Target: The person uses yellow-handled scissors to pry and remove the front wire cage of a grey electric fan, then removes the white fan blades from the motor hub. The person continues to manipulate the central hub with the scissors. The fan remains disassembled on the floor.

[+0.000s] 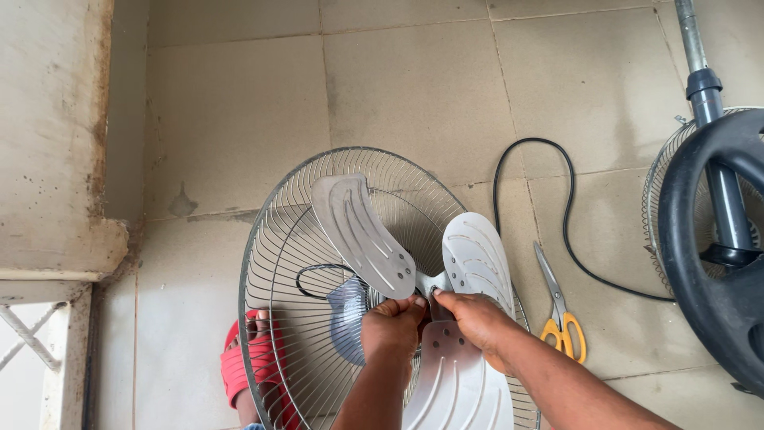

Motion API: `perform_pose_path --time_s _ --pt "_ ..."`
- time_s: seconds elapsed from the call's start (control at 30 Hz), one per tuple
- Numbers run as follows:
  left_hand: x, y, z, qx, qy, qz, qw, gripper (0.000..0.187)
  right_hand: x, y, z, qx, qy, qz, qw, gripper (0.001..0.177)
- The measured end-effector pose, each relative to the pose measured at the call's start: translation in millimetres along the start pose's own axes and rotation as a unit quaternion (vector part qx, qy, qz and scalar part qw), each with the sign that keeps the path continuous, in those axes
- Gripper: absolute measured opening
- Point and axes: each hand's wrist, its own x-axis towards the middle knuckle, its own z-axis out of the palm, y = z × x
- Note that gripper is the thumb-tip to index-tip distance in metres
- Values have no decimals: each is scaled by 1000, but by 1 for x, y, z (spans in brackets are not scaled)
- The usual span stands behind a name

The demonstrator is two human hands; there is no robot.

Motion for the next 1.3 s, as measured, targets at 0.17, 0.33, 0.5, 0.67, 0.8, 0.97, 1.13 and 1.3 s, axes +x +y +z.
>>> perform_pose_path --time_s 0.17,0.33,0.5,0.67,0.8,0.97,1.13,1.3 --pt "2 -1 4 65 22 23 997 19 32 25 -48 -74 121 -69 987 43" --pt "8 -1 0 71 -22 -8 997 21 79 77 -138 -186 312 -18 931 49" --pt "8 2 -6 81 -38 -32 995 18 131 129 -206 -364 330 16 871 75" --pt "1 5 -10 63 -65 -37 995 16 165 155 -205 -365 337 10 868 88" --pt "-8 10 -6 100 -31 -46 993 17 163 147 -174 -329 364 46 870 85" --pt "-17 19 2 110 -10 -47 993 16 147 137 -149 -305 360 36 881 76" --pt "-16 19 0 138 -9 -35 990 14 159 148 -149 -234 372 5 898 75" --pt "-14 19 -1 140 -1 -40 989 10 180 160 -164 -208 331 -23 920 72"
